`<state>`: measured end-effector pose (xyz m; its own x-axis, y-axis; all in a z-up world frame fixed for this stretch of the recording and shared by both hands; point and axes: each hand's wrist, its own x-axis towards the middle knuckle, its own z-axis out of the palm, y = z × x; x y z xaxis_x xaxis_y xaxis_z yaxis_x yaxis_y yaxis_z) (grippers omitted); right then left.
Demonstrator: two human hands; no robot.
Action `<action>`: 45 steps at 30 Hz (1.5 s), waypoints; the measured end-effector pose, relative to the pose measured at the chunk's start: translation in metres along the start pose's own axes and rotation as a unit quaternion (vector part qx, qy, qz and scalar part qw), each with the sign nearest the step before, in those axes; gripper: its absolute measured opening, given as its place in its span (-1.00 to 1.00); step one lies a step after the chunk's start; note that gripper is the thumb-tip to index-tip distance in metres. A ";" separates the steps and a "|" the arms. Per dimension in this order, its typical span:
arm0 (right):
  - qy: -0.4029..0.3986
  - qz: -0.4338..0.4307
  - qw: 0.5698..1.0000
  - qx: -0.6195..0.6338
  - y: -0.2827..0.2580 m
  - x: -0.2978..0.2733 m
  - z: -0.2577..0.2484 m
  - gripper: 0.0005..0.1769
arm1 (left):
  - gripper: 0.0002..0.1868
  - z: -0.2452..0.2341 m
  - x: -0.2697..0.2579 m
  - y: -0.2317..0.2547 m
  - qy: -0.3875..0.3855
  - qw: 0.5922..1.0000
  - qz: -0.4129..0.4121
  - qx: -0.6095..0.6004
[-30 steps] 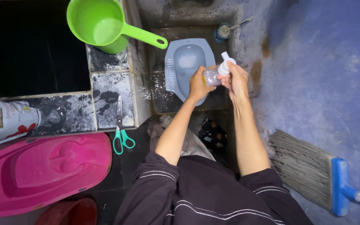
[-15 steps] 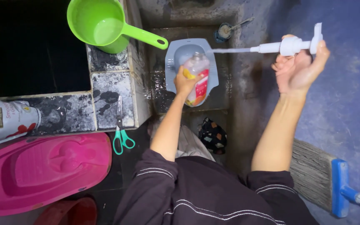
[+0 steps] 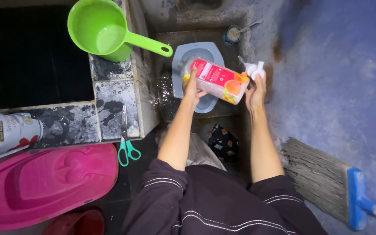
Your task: Refilling a plastic soap bottle from a large refill pouch in a bathroom setting.
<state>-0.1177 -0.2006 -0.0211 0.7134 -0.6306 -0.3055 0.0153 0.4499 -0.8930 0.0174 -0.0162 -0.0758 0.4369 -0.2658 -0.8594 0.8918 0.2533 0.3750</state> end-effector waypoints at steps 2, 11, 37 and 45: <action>-0.006 -0.047 0.999 0.014 0.004 0.003 -0.008 -0.41 | -0.08 -0.006 0.020 -0.024 -0.026 0.999 -0.035 -0.019; -0.011 -0.137 0.990 -0.006 -0.026 -0.006 0.028 -0.35 | 0.01 -0.006 0.060 -0.073 -0.090 0.973 -0.198 -0.083; -0.053 -0.091 0.994 0.024 -0.063 -0.012 0.080 -0.36 | -0.06 0.007 0.040 -0.042 -0.030 0.943 -0.284 -0.173; -0.032 -0.010 0.999 -0.017 -0.060 -0.004 0.080 -0.44 | -0.55 -0.005 0.029 -0.014 -0.209 0.947 -0.193 -0.151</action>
<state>-0.0650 -0.1743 0.0603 0.7564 -0.5970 -0.2674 0.0061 0.4152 -0.9097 0.0164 -0.0224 -0.1077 0.1508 -0.7216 -0.6757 0.9473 0.3009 -0.1098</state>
